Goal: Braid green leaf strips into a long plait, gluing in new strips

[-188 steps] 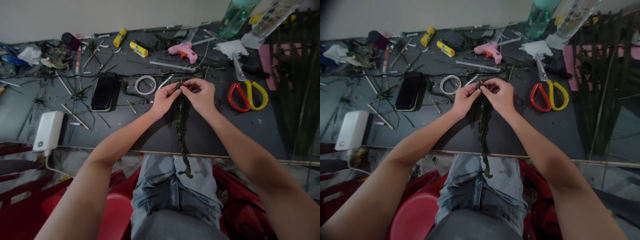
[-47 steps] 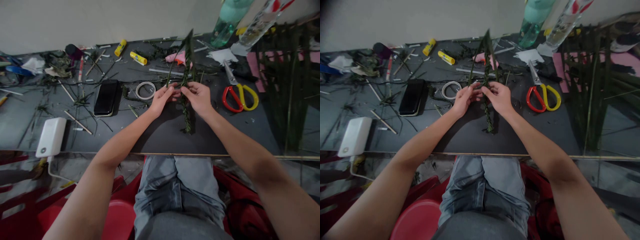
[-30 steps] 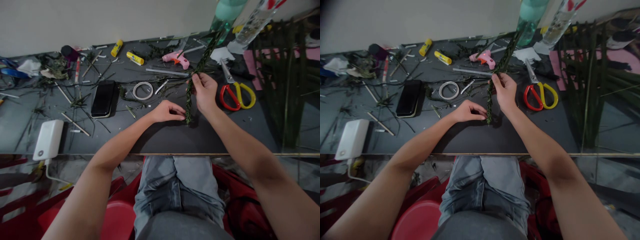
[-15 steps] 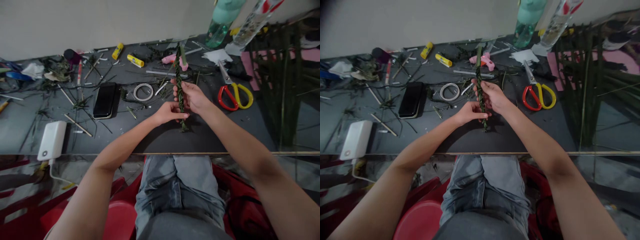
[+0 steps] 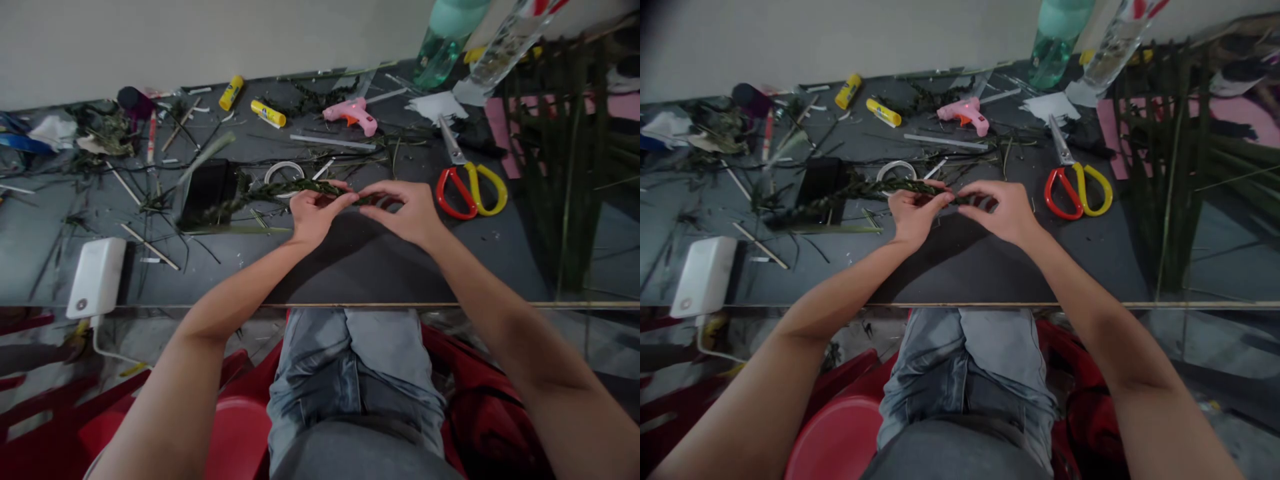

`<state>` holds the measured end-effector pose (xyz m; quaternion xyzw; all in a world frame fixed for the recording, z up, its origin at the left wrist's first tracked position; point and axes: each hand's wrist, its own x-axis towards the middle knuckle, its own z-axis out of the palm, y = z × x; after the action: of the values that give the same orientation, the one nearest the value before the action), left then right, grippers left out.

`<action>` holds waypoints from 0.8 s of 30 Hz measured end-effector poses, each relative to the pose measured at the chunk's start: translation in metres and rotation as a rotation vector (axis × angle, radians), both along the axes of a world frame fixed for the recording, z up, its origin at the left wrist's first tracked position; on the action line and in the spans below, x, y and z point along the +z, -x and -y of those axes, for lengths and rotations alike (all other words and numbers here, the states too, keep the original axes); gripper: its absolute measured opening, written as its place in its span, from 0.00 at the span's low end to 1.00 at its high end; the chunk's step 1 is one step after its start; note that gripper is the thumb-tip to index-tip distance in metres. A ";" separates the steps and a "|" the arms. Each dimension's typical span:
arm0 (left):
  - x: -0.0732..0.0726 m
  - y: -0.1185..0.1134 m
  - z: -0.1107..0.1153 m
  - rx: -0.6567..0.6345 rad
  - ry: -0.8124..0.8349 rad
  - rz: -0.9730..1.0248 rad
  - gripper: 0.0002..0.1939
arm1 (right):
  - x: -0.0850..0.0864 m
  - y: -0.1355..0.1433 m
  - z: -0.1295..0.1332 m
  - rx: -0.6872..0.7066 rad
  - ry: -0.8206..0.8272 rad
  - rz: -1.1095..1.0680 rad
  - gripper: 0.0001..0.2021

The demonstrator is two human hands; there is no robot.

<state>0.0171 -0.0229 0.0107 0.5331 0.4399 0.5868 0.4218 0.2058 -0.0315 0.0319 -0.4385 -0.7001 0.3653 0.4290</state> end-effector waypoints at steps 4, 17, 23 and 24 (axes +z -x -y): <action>-0.005 -0.003 -0.003 -0.088 0.060 0.070 0.20 | -0.008 0.004 -0.003 -0.143 -0.020 -0.074 0.08; -0.020 -0.002 -0.013 -0.211 0.098 0.220 0.24 | 0.005 -0.005 -0.001 -0.282 -0.192 0.149 0.03; -0.017 0.001 -0.012 -0.096 -0.042 0.081 0.22 | 0.024 -0.073 -0.008 -0.791 0.129 0.959 0.24; -0.016 0.002 -0.012 -0.087 -0.067 0.044 0.21 | 0.023 -0.083 -0.010 -0.786 0.235 1.060 0.29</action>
<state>0.0147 -0.0114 -0.0048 0.5527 0.3870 0.5939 0.4383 0.2886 -0.0219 0.0551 -0.8250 -0.5597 -0.0092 0.0776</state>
